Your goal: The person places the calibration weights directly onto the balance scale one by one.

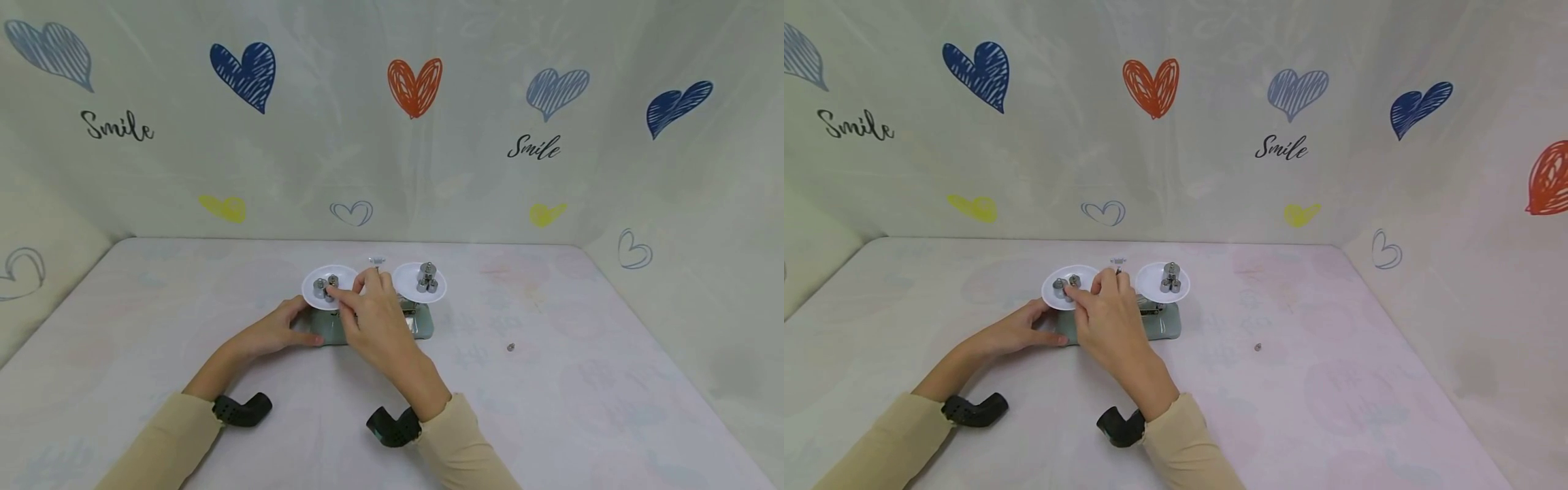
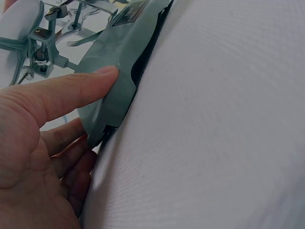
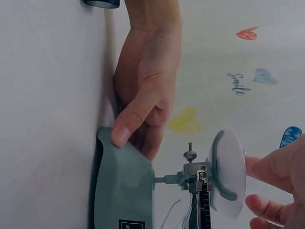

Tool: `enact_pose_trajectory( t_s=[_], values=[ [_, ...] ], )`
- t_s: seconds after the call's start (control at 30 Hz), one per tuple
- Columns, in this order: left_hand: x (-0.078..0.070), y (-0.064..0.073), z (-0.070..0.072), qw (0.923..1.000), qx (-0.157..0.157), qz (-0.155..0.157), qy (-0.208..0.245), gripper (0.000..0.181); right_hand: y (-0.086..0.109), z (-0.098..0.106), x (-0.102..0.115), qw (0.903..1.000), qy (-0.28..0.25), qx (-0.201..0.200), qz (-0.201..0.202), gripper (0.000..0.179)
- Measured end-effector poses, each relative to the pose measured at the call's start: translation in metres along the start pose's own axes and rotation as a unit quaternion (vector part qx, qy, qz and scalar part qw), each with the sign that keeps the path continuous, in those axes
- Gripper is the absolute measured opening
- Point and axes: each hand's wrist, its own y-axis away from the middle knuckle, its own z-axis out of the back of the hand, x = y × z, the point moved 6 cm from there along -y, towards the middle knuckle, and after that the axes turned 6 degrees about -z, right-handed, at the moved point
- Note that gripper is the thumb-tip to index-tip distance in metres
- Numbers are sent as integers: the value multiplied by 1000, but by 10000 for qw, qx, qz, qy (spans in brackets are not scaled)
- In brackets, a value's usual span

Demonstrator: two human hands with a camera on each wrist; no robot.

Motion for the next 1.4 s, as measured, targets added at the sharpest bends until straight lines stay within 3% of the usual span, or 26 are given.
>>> enact_pose_trajectory(
  t_s=[0.57, 0.87, 1.03, 1.4],
  values=[
    [-1, 0, 1, 9999, -2, -100, -87, 78, 0, 6, 0, 10000, -77, -17, -6, 31],
    [0, 0, 2, 9998, -52, 4, -209, 77, -3, 26, -12, 9943, -1054, 29, -175, 27],
    [1, 1, 2, 9996, -70, 112, -230, 76, -5, 45, -30, 9889, -1398, 199, -461, 17],
    [0, 3, 1, 9997, -23, 147, -173, 78, 5, 73, -95, 9731, -1578, 1094, -1276, 14]
  ],
)
